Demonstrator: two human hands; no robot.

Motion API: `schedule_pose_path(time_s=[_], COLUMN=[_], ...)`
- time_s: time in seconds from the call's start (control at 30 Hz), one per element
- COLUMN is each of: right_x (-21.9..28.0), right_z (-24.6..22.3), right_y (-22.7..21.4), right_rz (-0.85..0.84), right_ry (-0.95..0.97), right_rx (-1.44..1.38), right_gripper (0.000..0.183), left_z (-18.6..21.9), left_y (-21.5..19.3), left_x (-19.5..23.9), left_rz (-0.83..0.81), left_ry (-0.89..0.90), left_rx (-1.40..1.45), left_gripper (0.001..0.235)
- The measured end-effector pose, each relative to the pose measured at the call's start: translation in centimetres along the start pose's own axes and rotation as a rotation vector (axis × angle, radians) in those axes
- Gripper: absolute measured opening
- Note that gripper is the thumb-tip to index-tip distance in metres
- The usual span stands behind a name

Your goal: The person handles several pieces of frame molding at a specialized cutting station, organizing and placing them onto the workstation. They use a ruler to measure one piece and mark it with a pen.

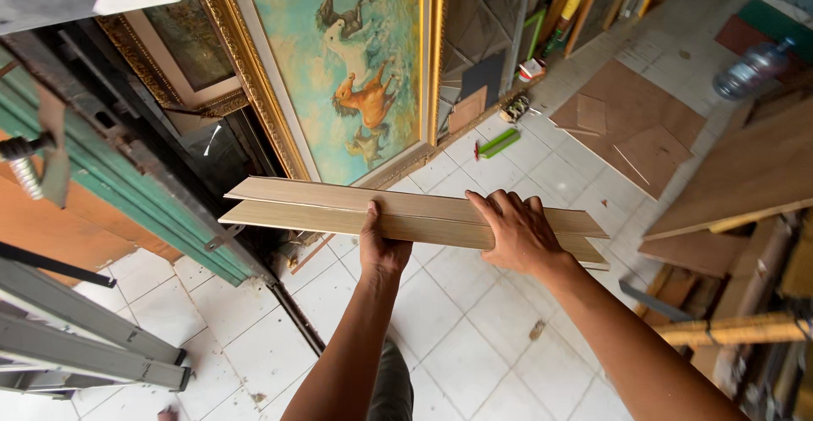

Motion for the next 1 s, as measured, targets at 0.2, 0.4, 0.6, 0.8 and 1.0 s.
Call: schedule_pose_path(time_s=[0.2,0.4,0.6,0.8,1.0], right_x=[-16.0,-29.7,-40.6,-50.6,-59.0], right_z=[7.5,16.1,24.9,32.9,40.1], right_y=[0.9,2.4,5.0,10.9,28.1], right_rz=[-0.081,-0.177,-0.208,-0.294,-0.341], right_ry=[-0.137,-0.226,-0.359,-0.547,-0.807], right_rx=[0.014,0.040,0.053,0.049,0.054], right_gripper=[0.110,0.118,0.115,0.117,0.114], left_z=[-0.6,-1.6,-2.6,-5.6,-14.7], left_y=[5.6,11.9,14.9,10.4,3.2], left_x=[-14.9,-23.2,-30.2,-39.2,-47.5], left_rz=[0.027,0.123,0.194,0.327,0.450], left_ry=[0.012,0.068,0.209,0.423,0.531], left_rx=[0.062,0.202,0.261,0.393,0.585], left_gripper=[0.048,0.050,0.060,0.059,0.069])
Point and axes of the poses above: each hand's wrist, its own x-axis away from the middle knuckle, its own y-axis out of the palm, z = x × y, the point moved 4 cm from there along -x, towards the middle knuckle, and after that the axes turned 6 degrees about -x, right-handed, at the moved point
